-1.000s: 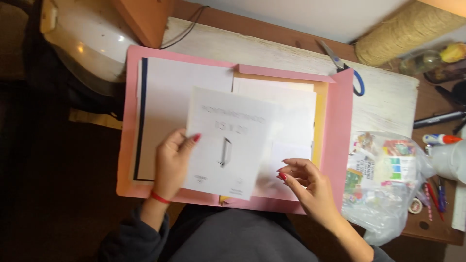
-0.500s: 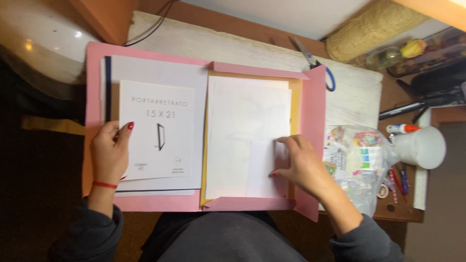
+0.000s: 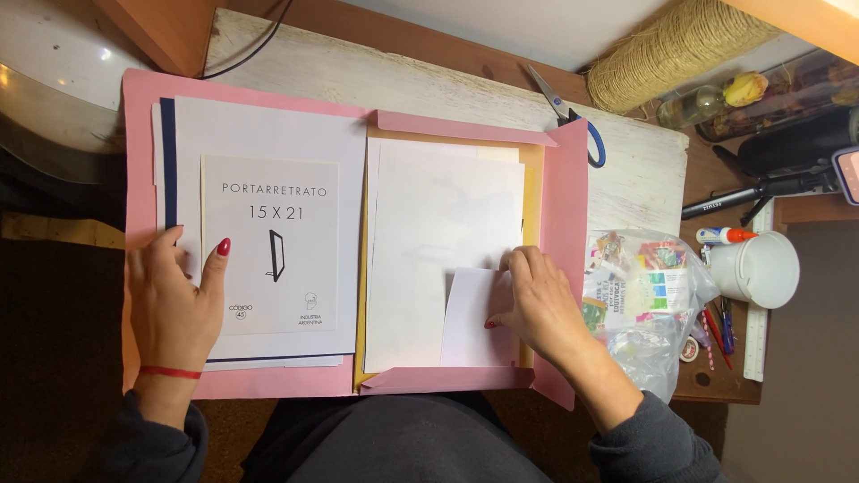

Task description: The recorder reviews and organizes various papers, photos, and materials inside a pink folder on a desk.

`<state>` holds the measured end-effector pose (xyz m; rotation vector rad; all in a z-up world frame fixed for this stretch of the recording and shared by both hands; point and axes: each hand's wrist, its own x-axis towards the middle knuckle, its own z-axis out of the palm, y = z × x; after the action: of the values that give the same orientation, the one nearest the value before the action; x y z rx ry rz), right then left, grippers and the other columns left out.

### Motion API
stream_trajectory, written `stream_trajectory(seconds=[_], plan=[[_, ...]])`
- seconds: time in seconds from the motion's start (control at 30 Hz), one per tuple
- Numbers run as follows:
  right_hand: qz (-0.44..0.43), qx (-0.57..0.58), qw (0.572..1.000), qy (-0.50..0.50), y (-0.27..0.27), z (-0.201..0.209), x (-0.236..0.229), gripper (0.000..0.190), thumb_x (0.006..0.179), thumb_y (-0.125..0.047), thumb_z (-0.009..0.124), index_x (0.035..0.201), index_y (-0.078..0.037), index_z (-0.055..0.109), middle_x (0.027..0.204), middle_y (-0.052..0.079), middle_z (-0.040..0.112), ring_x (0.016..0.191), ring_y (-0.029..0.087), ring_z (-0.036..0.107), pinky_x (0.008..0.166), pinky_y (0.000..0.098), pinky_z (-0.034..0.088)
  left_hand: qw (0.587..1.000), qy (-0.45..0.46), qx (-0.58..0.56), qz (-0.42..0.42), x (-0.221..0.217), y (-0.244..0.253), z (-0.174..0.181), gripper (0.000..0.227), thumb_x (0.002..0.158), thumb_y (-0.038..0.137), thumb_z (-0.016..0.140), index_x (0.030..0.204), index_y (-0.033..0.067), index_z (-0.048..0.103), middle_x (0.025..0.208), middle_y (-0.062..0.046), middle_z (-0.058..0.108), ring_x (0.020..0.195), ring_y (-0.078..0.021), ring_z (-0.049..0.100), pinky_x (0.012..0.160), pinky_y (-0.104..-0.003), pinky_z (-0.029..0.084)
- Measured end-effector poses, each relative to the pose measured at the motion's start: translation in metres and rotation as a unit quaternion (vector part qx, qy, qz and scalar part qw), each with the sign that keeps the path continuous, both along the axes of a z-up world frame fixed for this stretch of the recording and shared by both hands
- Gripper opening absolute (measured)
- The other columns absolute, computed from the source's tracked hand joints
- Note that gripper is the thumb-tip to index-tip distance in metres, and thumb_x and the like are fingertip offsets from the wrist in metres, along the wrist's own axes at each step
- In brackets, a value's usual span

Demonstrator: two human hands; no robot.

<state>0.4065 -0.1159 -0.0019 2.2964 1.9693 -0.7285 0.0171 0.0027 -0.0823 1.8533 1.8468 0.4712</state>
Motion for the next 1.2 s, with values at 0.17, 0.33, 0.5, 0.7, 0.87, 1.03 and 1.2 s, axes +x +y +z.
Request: stream_trajectory(seconds=[0.17, 0.33, 0.5, 0.7, 0.87, 1.03, 1.2], plan=[[-0.001, 0.049, 0.999, 0.016, -0.024, -0.005, 0.008, 0.063, 0.065, -0.017, 0.090, 0.115, -0.004, 0.054, 0.098, 0.015, 0.065, 0.097, 0.034, 0.063, 0.081, 0.0482, 0.049, 0.981, 0.004, 0.171, -0.095, 0.034, -0.017, 0.032, 0.047, 0.097, 0.023, 0.077, 0.133, -0.0001, 0.057, 0.122, -0.018, 0.060, 0.110, -0.0360, 0.062, 0.093, -0.041, 0.054], [-0.055, 0.095, 0.993, 0.049, -0.042, 0.009, 0.007, 0.054, 0.071, -0.017, 0.088, 0.114, -0.004, 0.058, 0.090, 0.014, 0.072, 0.084, 0.034, 0.070, 0.071, 0.0440, 0.055, 0.948, -0.243, 0.064, -0.197, 0.088, -0.062, 0.033, 0.033, 0.090, 0.009, 0.075, 0.121, 0.0021, 0.064, 0.123, -0.015, 0.072, 0.117, -0.0281, 0.070, 0.097, -0.039, 0.057], [-0.075, 0.108, 0.980, 0.150, -0.059, 0.024, 0.017, 0.027, 0.075, -0.009, 0.084, 0.099, -0.004, 0.071, 0.089, 0.008, 0.076, 0.079, 0.020, 0.077, 0.068, 0.0309, 0.061, 0.870, -0.329, -0.073, -0.360, 0.137, -0.094, 0.017, 0.048, 0.091, 0.021, 0.078, 0.132, 0.0022, 0.061, 0.126, -0.017, 0.071, 0.114, -0.0283, 0.072, 0.099, -0.035, 0.060], [-0.131, 0.060, 0.966, 0.215, -0.080, 0.023, 0.026, 0.017, 0.076, -0.007, 0.084, 0.090, -0.005, 0.076, 0.085, 0.004, 0.079, 0.073, 0.013, 0.078, 0.064, 0.0264, 0.063, 0.840, -0.372, -0.209, -0.336, 0.169, -0.100, 0.036, 0.036, 0.090, 0.022, 0.074, 0.121, 0.0032, 0.072, 0.108, -0.015, 0.078, 0.096, -0.0236, 0.078, 0.078, -0.031, 0.063], [-0.250, 0.035, 0.929, 0.270, -0.079, 0.023, 0.021, 0.030, 0.075, -0.006, 0.084, 0.103, -0.005, 0.072, 0.092, 0.004, 0.078, 0.076, 0.013, 0.075, 0.066, 0.0264, 0.063, 0.814, -0.365, -0.364, -0.267, 0.181, -0.105, 0.037, 0.021, 0.094, 0.019, 0.070, 0.105, 0.0035, 0.078, 0.083, -0.011, 0.080, 0.067, -0.0144, 0.071, 0.062, -0.029, 0.058], [-0.341, 0.005, 0.849, 0.404, -0.082, 0.008, 0.022, 0.045, 0.080, -0.001, 0.078, 0.122, 0.000, 0.063, 0.096, 0.008, 0.076, 0.086, 0.012, 0.072, 0.077, 0.0257, 0.061, 0.809, -0.422, -0.355, -0.204, 0.181, -0.110, -0.001, 0.018, 0.096, 0.017, 0.071, 0.095, -0.0001, 0.078, 0.081, -0.006, 0.081, 0.067, -0.0062, 0.069, 0.059, -0.024, 0.056], [-0.389, -0.007, 0.799, 0.459, -0.084, -0.011, 0.011, 0.033, 0.088, -0.001, 0.072, 0.119, 0.008, 0.068, 0.096, 0.012, 0.077, 0.084, 0.014, 0.072, 0.073, 0.0280, 0.062, 0.786, -0.480, -0.389, -0.035, 0.180, -0.088, 0.009, 0.020, 0.095, 0.015, 0.067, 0.105, -0.0007, 0.074, 0.087, -0.003, 0.079, 0.072, -0.0083, 0.072, 0.065, -0.025, 0.062]])
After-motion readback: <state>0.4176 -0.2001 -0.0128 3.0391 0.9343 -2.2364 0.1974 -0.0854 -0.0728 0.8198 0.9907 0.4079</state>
